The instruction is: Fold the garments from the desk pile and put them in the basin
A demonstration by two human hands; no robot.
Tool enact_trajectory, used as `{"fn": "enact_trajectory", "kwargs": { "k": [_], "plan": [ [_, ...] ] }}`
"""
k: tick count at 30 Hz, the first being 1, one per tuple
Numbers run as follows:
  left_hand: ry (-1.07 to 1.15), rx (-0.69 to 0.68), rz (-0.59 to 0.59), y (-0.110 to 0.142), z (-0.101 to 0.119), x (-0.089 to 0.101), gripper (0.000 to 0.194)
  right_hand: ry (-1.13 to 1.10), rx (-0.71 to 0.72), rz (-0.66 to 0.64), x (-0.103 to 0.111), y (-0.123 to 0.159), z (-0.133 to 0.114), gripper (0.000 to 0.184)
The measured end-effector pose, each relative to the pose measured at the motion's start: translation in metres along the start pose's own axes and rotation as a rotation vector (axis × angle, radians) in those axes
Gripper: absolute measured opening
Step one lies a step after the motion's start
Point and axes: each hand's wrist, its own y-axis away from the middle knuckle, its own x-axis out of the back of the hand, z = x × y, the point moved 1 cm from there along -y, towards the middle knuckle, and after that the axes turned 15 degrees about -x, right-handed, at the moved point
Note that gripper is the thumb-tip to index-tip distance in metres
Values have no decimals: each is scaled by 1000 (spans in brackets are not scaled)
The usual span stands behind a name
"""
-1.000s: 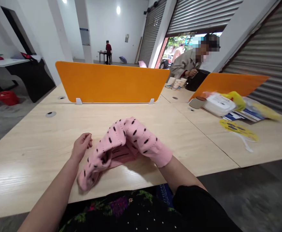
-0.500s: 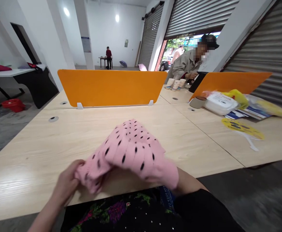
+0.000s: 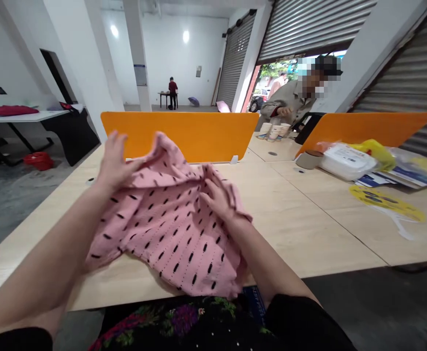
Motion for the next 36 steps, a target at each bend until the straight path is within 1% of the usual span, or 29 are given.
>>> {"fn": "enact_trajectory", "kwargs": {
  "k": [1, 2, 4, 6, 7, 9, 10, 12, 13, 15, 17, 18, 20, 23, 27, 29, 32, 34, 36],
  "plan": [
    [7, -29, -20, 10, -2, -16, 70, 50, -8, 25, 2, 0, 9, 36],
    [-1, -18, -34, 25, -4, -32, 64, 109, -22, 43, 5, 2, 20, 37],
    [-32, -23, -119, 66, -9, -64, 53, 224, -55, 49, 9, 15, 48, 37],
    [-76, 15, -222, 110, -10, -88, 48, 319, -57, 9, 12, 32, 71, 36],
    [-96, 34, -271, 130, -8, -95, 50, 370, -41, -18, 13, 39, 80, 35],
    [-123, 56, -378, 163, 1, -103, 58, 482, 0, -55, 14, 52, 87, 32],
    [-132, 58, -435, 175, 5, -105, 62, 532, 8, -58, 14, 56, 86, 30],
    [-140, 57, -541, 189, 10, -107, 65, 582, 4, -48, 12, 62, 77, 27],
    [-142, 59, -581, 192, 9, -108, 65, 575, 8, -59, 9, 65, 70, 25],
    [-148, 56, -625, 190, 0, -111, 62, 500, 57, -142, -2, 72, 54, 21],
    [-163, 39, -638, 182, -15, -114, 60, 389, 146, -234, -16, 81, 39, 19],
    [-175, 28, -639, 178, -23, -116, 59, 342, 183, -251, -24, 85, 33, 19],
    [-193, 12, -633, 170, -36, -118, 57, 288, 218, -213, -37, 92, 26, 18],
    [-182, 11, -609, 164, -47, -121, 56, 284, 168, -80, -47, 96, 26, 21],
    [-144, 22, -598, 159, -56, -125, 57, 312, 43, 70, -48, 90, 32, 24],
    [-134, 19, -603, 155, -61, -128, 57, 334, 12, 121, -46, 89, 34, 24],
    [-119, -7, -599, 150, -68, -135, 57, 368, 57, 144, -39, 94, 38, 24],
    [-106, -26, -578, 148, -69, -140, 57, 388, 107, 122, -33, 102, 44, 23],
    [-84, -31, -559, 147, -68, -145, 56, 402, 115, 103, -27, 111, 51, 23]
  ]
}}
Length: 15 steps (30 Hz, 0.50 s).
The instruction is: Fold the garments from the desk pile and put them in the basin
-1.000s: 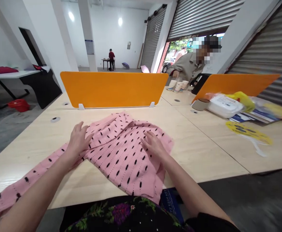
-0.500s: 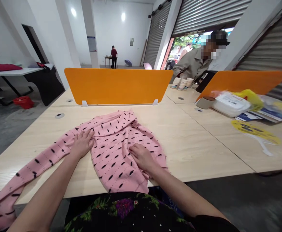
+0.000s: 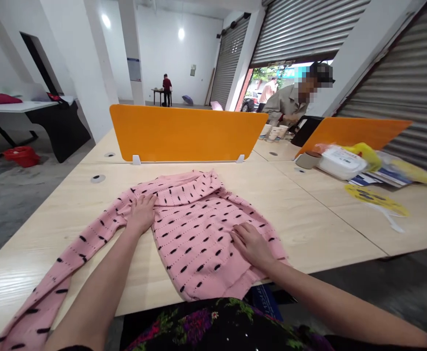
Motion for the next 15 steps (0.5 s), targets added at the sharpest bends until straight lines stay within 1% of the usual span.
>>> {"fn": "enact_trajectory", "kwargs": {
  "k": [4, 7, 11, 15],
  "plan": [
    [49, -12, 41, -3, 7, -4, 55, 17, -57, 14, 3, 7, 11, 25],
    [74, -22, 98, -1, 11, -5, 54, 46, -41, 18, 2, 5, 11, 26],
    [123, -48, 243, 4, 10, -4, 48, 124, -43, 20, 2, 2, 8, 28],
    [188, -72, 405, 7, 9, -1, 35, 177, -58, 28, 0, 2, 8, 29]
  ]
}}
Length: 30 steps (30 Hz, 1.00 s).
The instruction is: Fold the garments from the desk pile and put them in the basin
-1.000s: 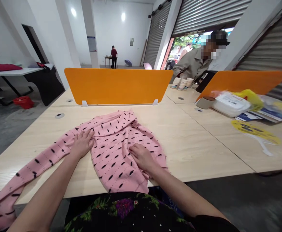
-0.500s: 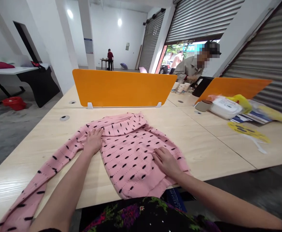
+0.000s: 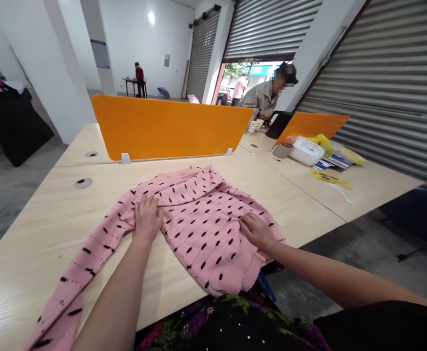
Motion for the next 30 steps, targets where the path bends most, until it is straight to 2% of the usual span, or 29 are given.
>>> {"fn": "enact_trajectory", "kwargs": {
  "k": [4, 9, 20, 30],
  "plan": [
    [57, -19, 98, 1, -3, 1, 25, 40, -13, 17, -3, 0, 2, 30],
    [43, 18, 128, -1, -12, -2, 22, 74, -7, 39, -4, -1, 1, 29],
    [-57, -4, -28, -2, -15, -1, 25, 44, -20, 14, -2, -6, 0, 29],
    [-405, -139, -131, 1, -7, -5, 30, -33, -24, 25, -2, -11, -2, 22]
  ]
}}
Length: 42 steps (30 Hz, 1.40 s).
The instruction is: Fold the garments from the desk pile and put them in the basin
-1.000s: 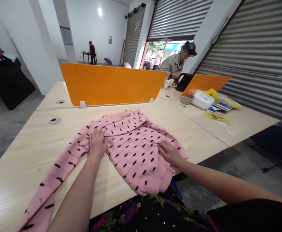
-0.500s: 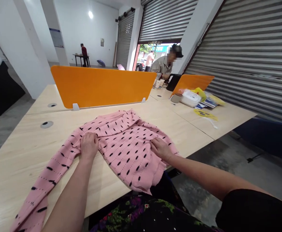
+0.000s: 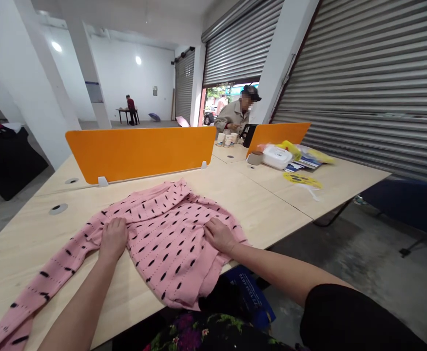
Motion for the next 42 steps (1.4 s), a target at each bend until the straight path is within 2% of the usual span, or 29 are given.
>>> {"fn": "enact_trajectory", "kwargs": {
  "k": [3, 6, 9, 14, 17, 20, 22, 23, 26, 29, 31, 33, 39, 42],
  "plan": [
    [-28, 4, 24, 1, -1, 2, 30, -12, -6, -1, 1, 0, 0, 22],
    [-87, 84, 48, 1, -1, 5, 34, -34, -9, -14, 1, 0, 0, 22],
    [-123, 160, 17, -1, -2, 5, 39, -55, -14, -19, 1, 1, 0, 21],
    [-59, 170, -17, -6, -2, 0, 37, -76, -21, -11, 1, 4, 2, 23],
    [-31, 152, -8, -7, -3, -3, 33, -19, -58, -87, 6, -6, 0, 25],
    [-38, 140, -4, -8, -3, -6, 32, 43, -118, -171, 12, -32, -20, 19],
    [-40, 146, 0, -7, -2, -7, 32, 76, -46, -150, 9, -55, -46, 13],
    [-32, 150, 6, -6, -2, -7, 32, 98, 24, -138, 5, -66, -61, 21],
    [19, 175, 36, -5, -1, -7, 32, 191, 199, -198, -23, -93, -104, 42],
    [59, 216, 54, -4, 2, -6, 31, 291, 253, -315, -57, -112, -132, 35],
    [67, 241, 55, -4, 4, -4, 30, 351, 275, -359, -71, -120, -141, 27],
    [70, 245, 52, -5, 6, -1, 30, 394, 300, -383, -77, -126, -146, 25],
    [141, 254, 81, -6, 9, 0, 33, 400, 288, -450, -70, -127, -160, 21],
    [183, 301, 103, -6, 8, -4, 44, 353, 235, -456, -67, -127, -170, 19]
  ]
}}
